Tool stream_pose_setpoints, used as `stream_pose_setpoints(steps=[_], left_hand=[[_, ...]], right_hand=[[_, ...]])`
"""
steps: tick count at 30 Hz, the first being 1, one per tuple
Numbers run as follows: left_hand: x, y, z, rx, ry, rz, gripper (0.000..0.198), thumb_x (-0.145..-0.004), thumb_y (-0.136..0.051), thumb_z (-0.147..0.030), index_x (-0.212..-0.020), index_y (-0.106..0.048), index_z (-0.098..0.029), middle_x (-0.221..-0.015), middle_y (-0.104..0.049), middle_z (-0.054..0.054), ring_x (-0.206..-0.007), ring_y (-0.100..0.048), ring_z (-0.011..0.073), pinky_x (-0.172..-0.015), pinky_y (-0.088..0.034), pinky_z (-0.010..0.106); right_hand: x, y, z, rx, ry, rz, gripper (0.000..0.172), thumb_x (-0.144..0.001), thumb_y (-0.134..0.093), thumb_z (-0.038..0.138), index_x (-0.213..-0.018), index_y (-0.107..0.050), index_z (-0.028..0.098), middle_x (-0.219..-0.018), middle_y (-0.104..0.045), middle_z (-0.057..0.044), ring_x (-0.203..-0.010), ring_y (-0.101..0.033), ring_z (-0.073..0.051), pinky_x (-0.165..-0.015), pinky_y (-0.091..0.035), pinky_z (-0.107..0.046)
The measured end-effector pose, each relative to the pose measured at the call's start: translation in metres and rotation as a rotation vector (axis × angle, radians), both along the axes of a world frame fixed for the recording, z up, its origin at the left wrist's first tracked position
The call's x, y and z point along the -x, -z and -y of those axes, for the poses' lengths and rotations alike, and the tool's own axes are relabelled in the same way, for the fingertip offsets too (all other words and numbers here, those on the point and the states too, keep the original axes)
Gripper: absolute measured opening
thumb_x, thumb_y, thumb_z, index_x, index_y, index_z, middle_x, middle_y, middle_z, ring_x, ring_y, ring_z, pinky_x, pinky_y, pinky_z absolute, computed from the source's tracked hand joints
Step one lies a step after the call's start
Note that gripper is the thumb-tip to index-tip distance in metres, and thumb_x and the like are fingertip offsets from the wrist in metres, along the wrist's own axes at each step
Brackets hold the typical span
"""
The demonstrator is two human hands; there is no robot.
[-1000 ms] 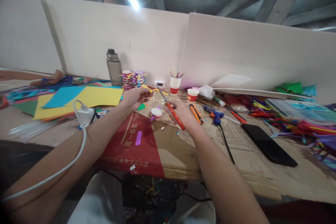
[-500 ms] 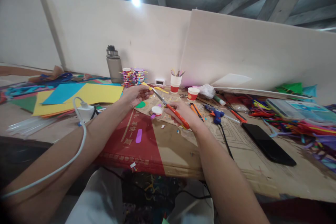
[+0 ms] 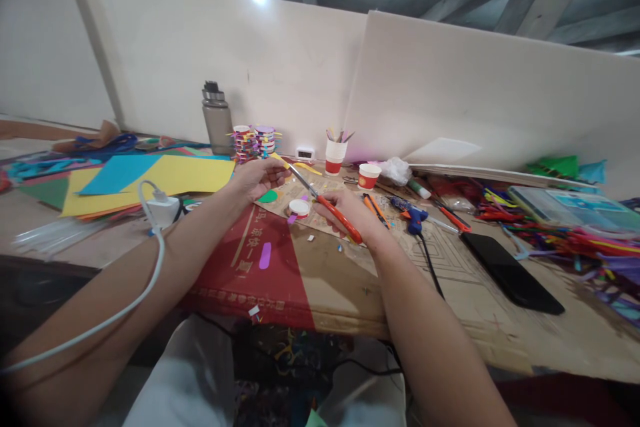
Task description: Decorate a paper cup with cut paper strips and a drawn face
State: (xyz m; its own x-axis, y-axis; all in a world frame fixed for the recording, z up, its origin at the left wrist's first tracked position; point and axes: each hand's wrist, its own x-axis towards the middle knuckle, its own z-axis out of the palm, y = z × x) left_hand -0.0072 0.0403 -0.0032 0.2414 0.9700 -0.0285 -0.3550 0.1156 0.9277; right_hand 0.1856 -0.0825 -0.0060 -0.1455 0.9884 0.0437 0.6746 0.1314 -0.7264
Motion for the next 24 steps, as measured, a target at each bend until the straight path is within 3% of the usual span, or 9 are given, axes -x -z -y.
stream_pose_setpoints(steps=[13, 24], left_hand=[[0.0014, -0.0011, 0.0012, -0.042, 0.013, -0.023, 0.006, -0.066, -0.065, -0.009, -0.066, -0.061, -0.014, -0.07, -0.071, 0.007, -0.065, -0.065, 0.0124, -0.061, -0.048, 0.022], [0.0017, 0.0009, -0.0025, -0.025, 0.033, 0.006, 0.006, -0.066, -0.064, -0.008, -0.065, -0.062, -0.013, -0.065, -0.068, 0.005, -0.064, -0.065, 0.0123, -0.058, -0.047, 0.021]], right_hand=[[-0.0007, 0.0, -0.0001, -0.014, -0.019, -0.002, 0.025, -0.089, -0.052, 0.037, -0.071, -0.052, 0.019, -0.048, -0.048, 0.005, -0.038, -0.045, -0.007, -0.037, -0.034, -0.019], [0.0003, -0.0019, 0.0009, -0.009, 0.007, 0.012, 0.02, -0.087, -0.054, 0.034, -0.075, -0.057, 0.019, -0.05, -0.048, 0.006, -0.039, -0.045, -0.008, -0.038, -0.034, -0.019]])
